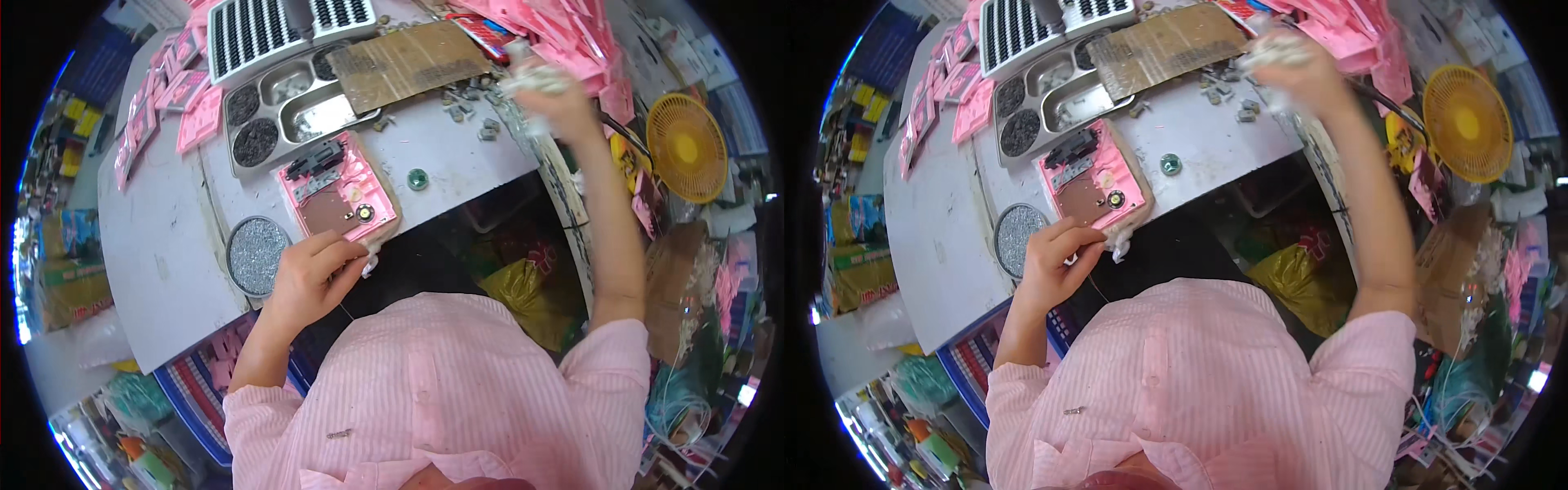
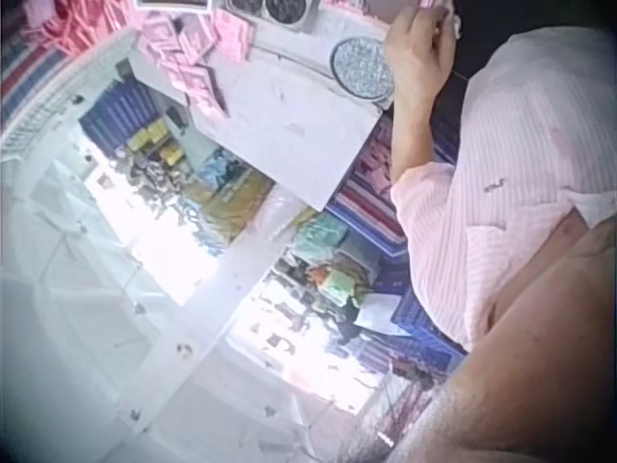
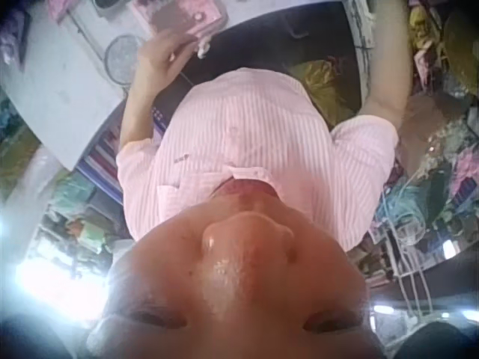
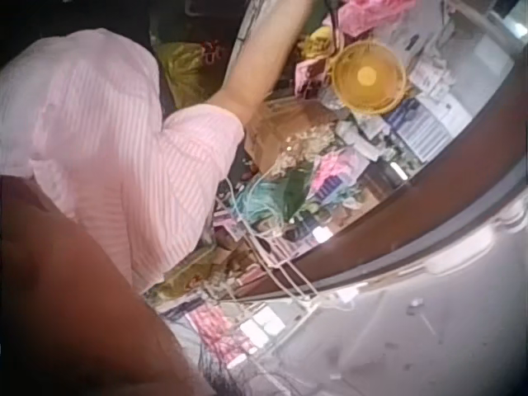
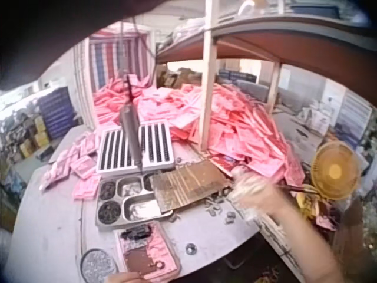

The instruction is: Assembling internal components and soldering wires for a pink plastic electronic toy.

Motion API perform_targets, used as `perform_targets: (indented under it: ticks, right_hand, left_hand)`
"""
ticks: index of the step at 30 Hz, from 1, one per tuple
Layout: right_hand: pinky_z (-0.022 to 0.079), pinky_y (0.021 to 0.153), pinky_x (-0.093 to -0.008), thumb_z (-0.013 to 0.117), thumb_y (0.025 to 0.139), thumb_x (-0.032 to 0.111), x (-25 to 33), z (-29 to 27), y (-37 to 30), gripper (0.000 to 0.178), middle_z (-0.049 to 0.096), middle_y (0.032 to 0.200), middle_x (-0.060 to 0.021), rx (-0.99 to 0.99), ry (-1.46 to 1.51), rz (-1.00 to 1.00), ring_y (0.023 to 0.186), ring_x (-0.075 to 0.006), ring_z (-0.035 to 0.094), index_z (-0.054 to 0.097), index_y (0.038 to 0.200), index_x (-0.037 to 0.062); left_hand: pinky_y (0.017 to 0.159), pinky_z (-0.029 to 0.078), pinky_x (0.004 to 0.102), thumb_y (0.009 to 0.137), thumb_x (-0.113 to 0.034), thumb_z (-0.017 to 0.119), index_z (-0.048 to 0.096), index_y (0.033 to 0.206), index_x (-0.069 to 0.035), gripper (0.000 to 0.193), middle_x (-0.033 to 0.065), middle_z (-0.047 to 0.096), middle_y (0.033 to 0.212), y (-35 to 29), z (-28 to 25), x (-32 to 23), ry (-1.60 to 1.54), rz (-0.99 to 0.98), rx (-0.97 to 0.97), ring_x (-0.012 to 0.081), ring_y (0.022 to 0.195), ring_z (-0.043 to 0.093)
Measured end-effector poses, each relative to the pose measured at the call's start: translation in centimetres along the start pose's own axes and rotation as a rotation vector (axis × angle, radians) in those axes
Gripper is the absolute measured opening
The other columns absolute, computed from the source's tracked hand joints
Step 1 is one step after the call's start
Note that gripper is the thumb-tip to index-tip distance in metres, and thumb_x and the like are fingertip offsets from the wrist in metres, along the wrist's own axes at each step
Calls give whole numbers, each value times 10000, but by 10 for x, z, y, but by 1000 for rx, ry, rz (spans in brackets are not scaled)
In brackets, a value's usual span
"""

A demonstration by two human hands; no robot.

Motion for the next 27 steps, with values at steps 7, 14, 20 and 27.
perform_targets:
  ticks: [7,14,20,27]
  right_hand:
    - [517,958,-426,793,707,278,-61,143,3,404,592,1310,-110,168,-876,-403,1168,-321,563,728,1086,154]
    - [423,1087,-487,824,689,391,-52,152,10,634,487,1454,-136,342,-859,-411,1329,-395,428,664,1274,206]
    - [463,1034,-434,798,748,457,-57,132,27,565,576,1342,-152,375,-812,-330,1252,-350,516,701,1182,108]
    - [457,1016,-431,771,816,358,-54,128,41,460,629,1246,-187,350,-774,-321,1189,-367,562,689,1098,4]
  left_hand:
    - [518,437,293,817,10,726,702,916,-15,104,87,646,765,-27,-17,23,12,-164,-73,189,582,582]
    - [544,444,298,823,12,717,698,917,-6,97,89,642,764,-3,-30,50,78,-245,-74,191,597,581]
    - [627,488,351,871,-83,690,688,910,-16,77,110,643,794,48,-49,96,186,-259,-109,255,676,617]
    - [695,518,379,936,-222,650,699,966,7,236,163,692,845,68,-121,220,641,-448,-328,297,761,672]
Point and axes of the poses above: each hand's wrist, its own y-axis towards the middle knuckle, its own z-axis out of the palm, x = y × z, the point moved 7 cm from there along y, towards the middle knuckle
